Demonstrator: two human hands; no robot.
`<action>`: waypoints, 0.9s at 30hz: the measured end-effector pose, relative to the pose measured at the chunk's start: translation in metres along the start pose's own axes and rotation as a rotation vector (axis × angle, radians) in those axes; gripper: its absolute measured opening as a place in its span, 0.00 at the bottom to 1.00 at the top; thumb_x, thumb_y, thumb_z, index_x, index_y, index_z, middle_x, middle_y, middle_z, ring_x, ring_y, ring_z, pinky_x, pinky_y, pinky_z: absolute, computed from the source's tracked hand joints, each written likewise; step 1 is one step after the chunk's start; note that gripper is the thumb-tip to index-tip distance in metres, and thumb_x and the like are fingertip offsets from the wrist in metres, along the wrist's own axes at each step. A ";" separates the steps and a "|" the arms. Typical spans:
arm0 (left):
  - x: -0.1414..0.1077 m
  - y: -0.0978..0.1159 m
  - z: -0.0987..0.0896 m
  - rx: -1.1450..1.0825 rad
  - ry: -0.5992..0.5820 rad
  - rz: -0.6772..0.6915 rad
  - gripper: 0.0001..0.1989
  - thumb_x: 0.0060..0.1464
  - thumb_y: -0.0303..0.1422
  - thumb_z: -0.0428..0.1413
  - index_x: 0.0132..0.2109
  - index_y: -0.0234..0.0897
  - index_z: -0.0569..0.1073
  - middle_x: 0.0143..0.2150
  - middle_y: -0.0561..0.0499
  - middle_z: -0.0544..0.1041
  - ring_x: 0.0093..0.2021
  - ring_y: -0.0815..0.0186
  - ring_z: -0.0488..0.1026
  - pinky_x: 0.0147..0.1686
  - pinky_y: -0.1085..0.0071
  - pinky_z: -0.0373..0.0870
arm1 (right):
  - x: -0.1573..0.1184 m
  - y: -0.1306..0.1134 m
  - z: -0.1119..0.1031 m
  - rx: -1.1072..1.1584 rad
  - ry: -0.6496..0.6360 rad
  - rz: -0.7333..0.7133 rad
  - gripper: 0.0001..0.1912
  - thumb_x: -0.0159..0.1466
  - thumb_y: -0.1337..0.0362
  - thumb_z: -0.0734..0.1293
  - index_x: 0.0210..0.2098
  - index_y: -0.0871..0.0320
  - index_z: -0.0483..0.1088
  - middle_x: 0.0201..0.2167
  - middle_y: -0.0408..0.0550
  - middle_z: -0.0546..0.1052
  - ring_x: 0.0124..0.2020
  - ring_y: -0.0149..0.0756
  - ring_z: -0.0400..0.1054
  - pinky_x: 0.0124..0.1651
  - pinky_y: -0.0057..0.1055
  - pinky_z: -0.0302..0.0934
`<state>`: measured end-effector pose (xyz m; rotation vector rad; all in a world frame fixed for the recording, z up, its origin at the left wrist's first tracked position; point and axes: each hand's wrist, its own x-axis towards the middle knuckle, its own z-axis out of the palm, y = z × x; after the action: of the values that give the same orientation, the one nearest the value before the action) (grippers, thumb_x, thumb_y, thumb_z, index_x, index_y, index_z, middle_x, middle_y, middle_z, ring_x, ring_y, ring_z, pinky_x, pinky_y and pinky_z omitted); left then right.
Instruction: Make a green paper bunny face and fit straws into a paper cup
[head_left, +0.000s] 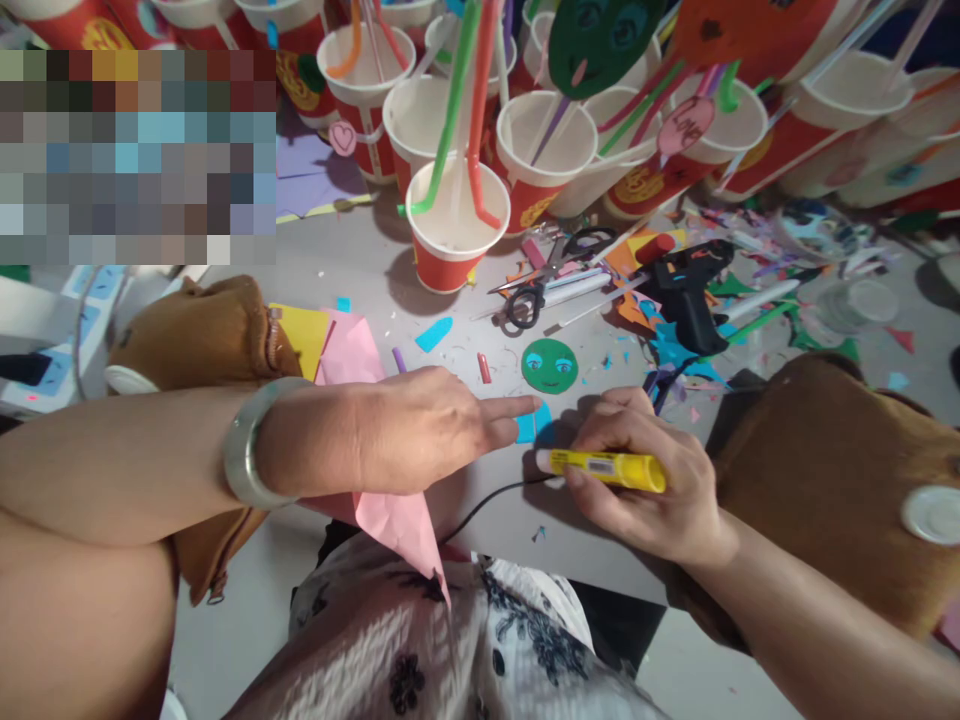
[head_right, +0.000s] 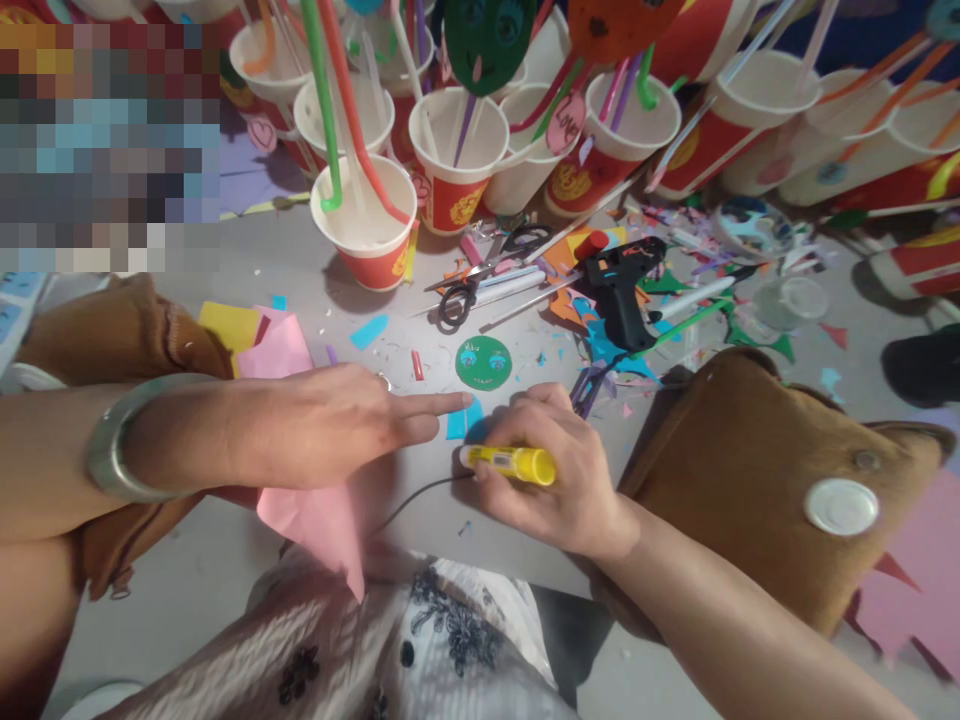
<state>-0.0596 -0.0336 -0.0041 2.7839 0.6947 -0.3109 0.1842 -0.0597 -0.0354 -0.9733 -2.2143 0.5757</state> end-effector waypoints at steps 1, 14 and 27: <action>0.000 0.000 -0.001 0.020 -0.007 0.037 0.29 0.58 0.23 0.50 0.66 0.46 0.66 0.72 0.52 0.61 0.36 0.69 0.76 0.26 0.67 0.60 | 0.000 0.000 0.000 0.015 0.009 -0.002 0.07 0.63 0.63 0.68 0.35 0.51 0.64 0.24 0.39 0.74 0.23 0.34 0.67 0.34 0.39 0.63; -0.007 -0.002 0.014 0.058 0.100 0.073 0.28 0.62 0.27 0.49 0.67 0.43 0.62 0.72 0.48 0.60 0.40 0.67 0.75 0.30 0.67 0.58 | -0.001 0.001 0.000 0.022 0.000 0.031 0.07 0.62 0.65 0.69 0.35 0.51 0.65 0.24 0.40 0.75 0.26 0.37 0.68 0.33 0.39 0.64; -0.009 -0.003 0.016 0.089 0.106 0.078 0.30 0.62 0.30 0.49 0.70 0.42 0.58 0.70 0.47 0.65 0.41 0.65 0.76 0.34 0.66 0.63 | -0.001 -0.001 0.001 -0.004 -0.009 0.034 0.08 0.63 0.65 0.69 0.38 0.51 0.65 0.27 0.40 0.77 0.26 0.36 0.69 0.37 0.42 0.61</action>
<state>-0.0707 -0.0394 -0.0177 2.9208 0.6084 -0.1847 0.1833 -0.0611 -0.0356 -1.0136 -2.2113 0.5918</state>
